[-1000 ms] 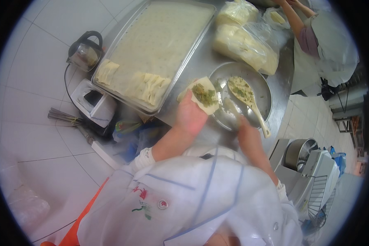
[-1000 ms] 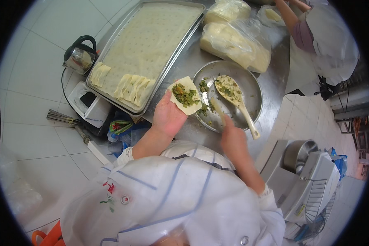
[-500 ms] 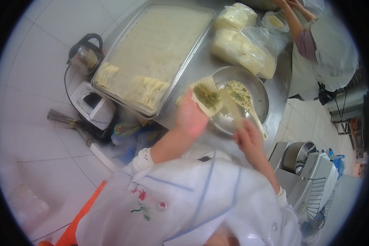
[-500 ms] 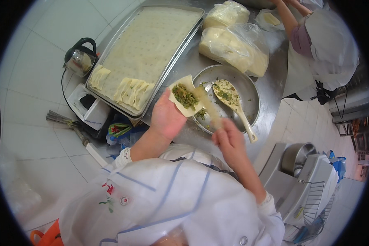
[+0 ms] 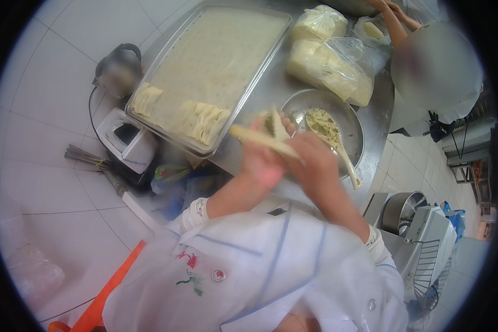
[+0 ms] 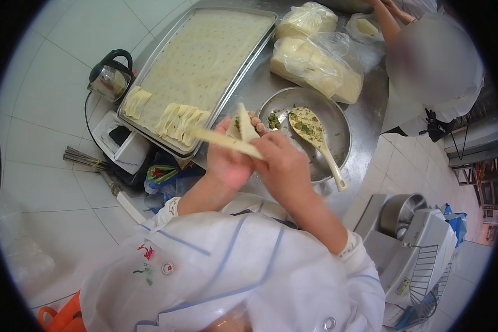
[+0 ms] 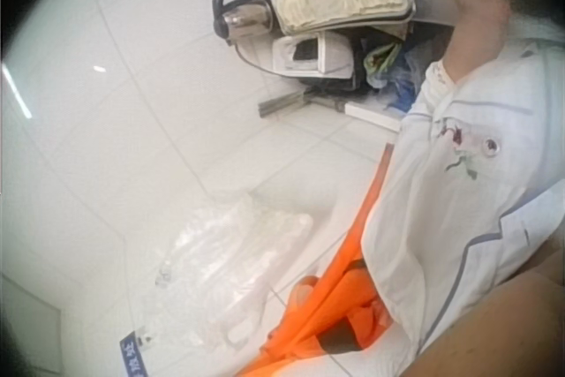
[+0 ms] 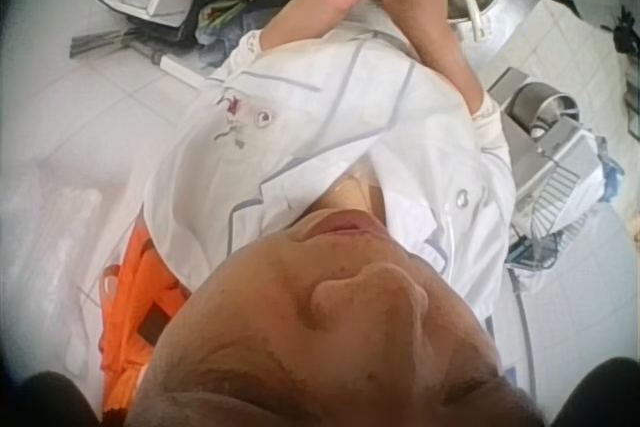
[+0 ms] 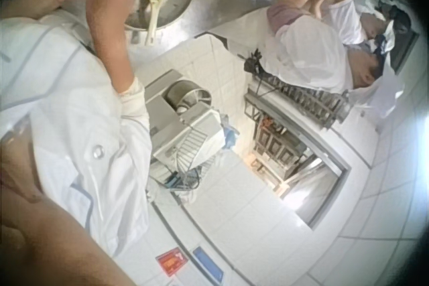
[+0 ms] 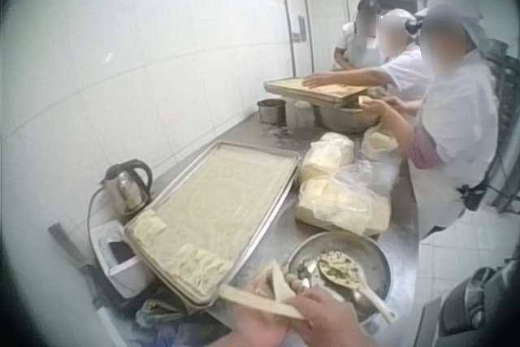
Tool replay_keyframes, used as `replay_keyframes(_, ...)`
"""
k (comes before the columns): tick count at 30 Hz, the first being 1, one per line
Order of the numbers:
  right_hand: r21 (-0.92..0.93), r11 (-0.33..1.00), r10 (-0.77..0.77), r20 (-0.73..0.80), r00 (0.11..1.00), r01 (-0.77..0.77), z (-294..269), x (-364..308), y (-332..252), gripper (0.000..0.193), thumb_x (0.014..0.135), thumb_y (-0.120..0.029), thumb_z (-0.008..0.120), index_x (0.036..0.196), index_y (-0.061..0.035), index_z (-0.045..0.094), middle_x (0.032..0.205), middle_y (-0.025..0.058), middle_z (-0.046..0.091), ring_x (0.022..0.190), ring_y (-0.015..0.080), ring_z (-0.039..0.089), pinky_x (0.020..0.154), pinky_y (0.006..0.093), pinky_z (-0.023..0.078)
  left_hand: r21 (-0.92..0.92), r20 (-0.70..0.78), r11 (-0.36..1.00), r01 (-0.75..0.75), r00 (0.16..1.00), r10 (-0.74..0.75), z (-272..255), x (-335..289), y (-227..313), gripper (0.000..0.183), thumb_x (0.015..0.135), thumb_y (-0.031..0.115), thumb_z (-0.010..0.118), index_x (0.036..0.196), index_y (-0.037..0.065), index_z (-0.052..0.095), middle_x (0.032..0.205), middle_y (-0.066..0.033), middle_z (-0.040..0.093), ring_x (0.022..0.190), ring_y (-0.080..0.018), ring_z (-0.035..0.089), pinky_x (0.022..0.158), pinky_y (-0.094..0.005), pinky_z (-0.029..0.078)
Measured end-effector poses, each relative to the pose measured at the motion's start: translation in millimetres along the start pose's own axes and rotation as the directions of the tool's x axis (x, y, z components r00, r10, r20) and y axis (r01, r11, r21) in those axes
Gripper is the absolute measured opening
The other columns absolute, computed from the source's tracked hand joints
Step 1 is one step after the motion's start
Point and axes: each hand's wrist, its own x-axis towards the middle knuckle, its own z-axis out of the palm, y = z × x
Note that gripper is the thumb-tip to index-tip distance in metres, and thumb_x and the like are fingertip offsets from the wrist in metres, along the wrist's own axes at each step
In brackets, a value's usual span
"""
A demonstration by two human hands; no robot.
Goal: The person repeatedly scoops a green filling onto square dough sheets, folds them into dumplings, and places them on a metal tray. The person also refills the filling bowl from a larger container during the process.
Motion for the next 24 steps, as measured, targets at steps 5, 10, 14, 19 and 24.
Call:
replay_keyframes(5, -0.137, 0.991, 0.012, 0.020, 1.000, -0.009, 3.2, -2.2, -7.7, 0.025, 0.074, -0.012, 0.072, 0.097, -0.0097, 0.064, 0.091, 0.0079, 0.062, 0.068, 0.0273, 0.063, 0.057, 0.0355, 0.051, -0.045, 0.019, 0.999, 0.013, 1.000, -0.013, 1.6, -11.0, 1.9, 0.047, 0.091, 0.036, 0.042, 0.120, -0.001, 0.045, 0.120, -0.0153, 0.049, 0.117, -0.0301, 0.045, 0.104, -0.0445, 0.034)
replay_keyframes(10, 0.057, 0.990, 0.134, -0.065, 0.989, -0.130, -9.4, -4.4, 7.6, 0.017, 0.079, -0.006, 0.065, 0.096, -0.0070, 0.063, 0.081, 0.0044, 0.060, 0.061, 0.0156, 0.057, 0.053, 0.0279, 0.044, 0.133, 0.251, 0.979, 0.158, 0.950, -0.187, 5.3, -24.1, 14.5, 0.059, 0.086, 0.019, 0.053, 0.139, 0.004, 0.032, 0.141, -0.0141, 0.038, 0.131, -0.0295, 0.037, 0.111, -0.0428, 0.029)
replay_keyframes(14, 0.388, 0.798, 0.485, 0.042, 0.874, -0.461, -25.1, -14.0, 16.3, 0.010, 0.085, -0.007, 0.058, 0.094, -0.0040, 0.061, 0.076, -0.0018, 0.055, 0.063, 0.0054, 0.047, 0.056, 0.0209, 0.038, 0.593, 0.112, 0.784, 0.184, 0.945, -0.306, 6.4, -26.6, 19.9, 0.078, 0.075, -0.009, 0.061, 0.143, 0.009, 0.028, 0.139, -0.0115, 0.041, 0.124, -0.0197, 0.046, 0.104, -0.0335, 0.040)
replay_keyframes(19, 0.494, 0.629, 0.645, 0.098, 0.758, -0.600, -32.5, -19.5, 19.0, 0.013, 0.086, -0.011, 0.058, 0.096, -0.0030, 0.061, 0.080, -0.0027, 0.056, 0.072, 0.0035, 0.048, 0.065, 0.0209, 0.040, 0.807, 0.030, 0.575, 0.132, 0.964, -0.264, 8.0, -22.2, 12.6, 0.062, 0.083, 0.001, 0.066, 0.137, 0.006, 0.036, 0.125, -0.0079, 0.052, 0.112, -0.0169, 0.054, 0.097, -0.0303, 0.046)
replay_keyframes(24, 0.459, 0.808, 0.417, -0.004, 0.909, -0.368, -30.1, -16.8, 13.8, 0.024, 0.081, -0.011, 0.068, 0.102, -0.0012, 0.064, 0.085, 0.0016, 0.060, 0.072, 0.0077, 0.052, 0.066, 0.0225, 0.042, 0.837, -0.053, 0.524, 0.157, 0.977, -0.208, 14.7, -23.2, 7.4, 0.049, 0.086, 0.006, 0.066, 0.129, 0.005, 0.044, 0.119, -0.0064, 0.056, 0.105, -0.0153, 0.058, 0.090, -0.0292, 0.050)
